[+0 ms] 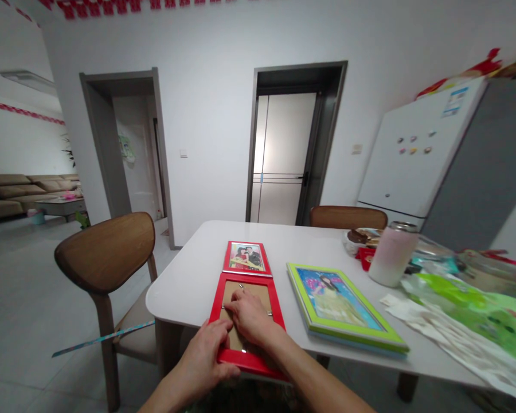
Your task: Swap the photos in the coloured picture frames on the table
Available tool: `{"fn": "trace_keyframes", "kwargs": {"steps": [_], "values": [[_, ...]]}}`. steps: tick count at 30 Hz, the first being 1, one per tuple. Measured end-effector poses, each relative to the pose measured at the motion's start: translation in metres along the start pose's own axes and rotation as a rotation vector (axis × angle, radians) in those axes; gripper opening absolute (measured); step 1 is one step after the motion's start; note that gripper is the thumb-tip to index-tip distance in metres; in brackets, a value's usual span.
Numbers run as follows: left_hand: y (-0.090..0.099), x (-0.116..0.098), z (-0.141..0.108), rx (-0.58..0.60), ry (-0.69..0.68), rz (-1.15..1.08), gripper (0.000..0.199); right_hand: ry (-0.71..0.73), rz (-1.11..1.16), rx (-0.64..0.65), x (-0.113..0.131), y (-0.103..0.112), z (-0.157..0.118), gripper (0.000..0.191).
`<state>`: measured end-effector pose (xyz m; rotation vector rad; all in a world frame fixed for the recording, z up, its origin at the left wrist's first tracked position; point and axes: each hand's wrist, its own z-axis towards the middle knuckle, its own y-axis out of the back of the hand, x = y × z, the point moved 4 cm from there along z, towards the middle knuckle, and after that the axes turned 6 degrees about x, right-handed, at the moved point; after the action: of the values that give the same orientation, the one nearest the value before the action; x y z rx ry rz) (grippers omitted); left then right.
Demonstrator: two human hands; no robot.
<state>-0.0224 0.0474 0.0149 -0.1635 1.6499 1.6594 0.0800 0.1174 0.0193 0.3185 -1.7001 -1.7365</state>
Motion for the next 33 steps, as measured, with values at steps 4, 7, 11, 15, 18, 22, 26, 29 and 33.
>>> {"fn": "trace_keyframes", "kwargs": {"steps": [4,7,11,15,18,22,26,29,33], "values": [[-0.001,0.001,0.001,-0.002,-0.009,-0.014,0.062,0.06,-0.073,-0.02,0.007,0.002,-0.006,0.022],[-0.002,0.002,0.002,0.007,-0.01,0.011,0.049,0.064,-0.04,-0.049,0.002,0.002,-0.004,0.023],[-0.002,0.002,0.001,0.001,-0.003,0.023,0.043,-0.109,0.137,-0.155,-0.027,0.005,0.006,0.028],[-0.003,0.003,0.0,-0.01,0.0,0.004,0.045,-0.214,0.203,-0.196,-0.039,0.003,0.017,0.028],[-0.003,0.004,0.0,-0.018,-0.006,0.004,0.035,-0.09,0.226,-0.086,-0.021,-0.003,0.023,0.021],[-0.003,0.005,0.0,-0.032,-0.025,-0.015,0.037,-0.031,0.232,-0.023,-0.006,-0.005,0.023,0.019],[-0.003,0.005,-0.001,-0.039,-0.022,-0.017,0.042,-0.037,0.241,-0.049,-0.006,-0.003,0.022,0.018],[-0.005,0.004,0.0,-0.044,-0.014,0.0,0.047,-0.08,0.224,-0.09,-0.008,-0.005,0.023,0.019],[-0.006,0.003,0.0,-0.067,0.011,0.013,0.048,-0.113,0.217,-0.103,-0.005,-0.008,0.024,0.02]]}}
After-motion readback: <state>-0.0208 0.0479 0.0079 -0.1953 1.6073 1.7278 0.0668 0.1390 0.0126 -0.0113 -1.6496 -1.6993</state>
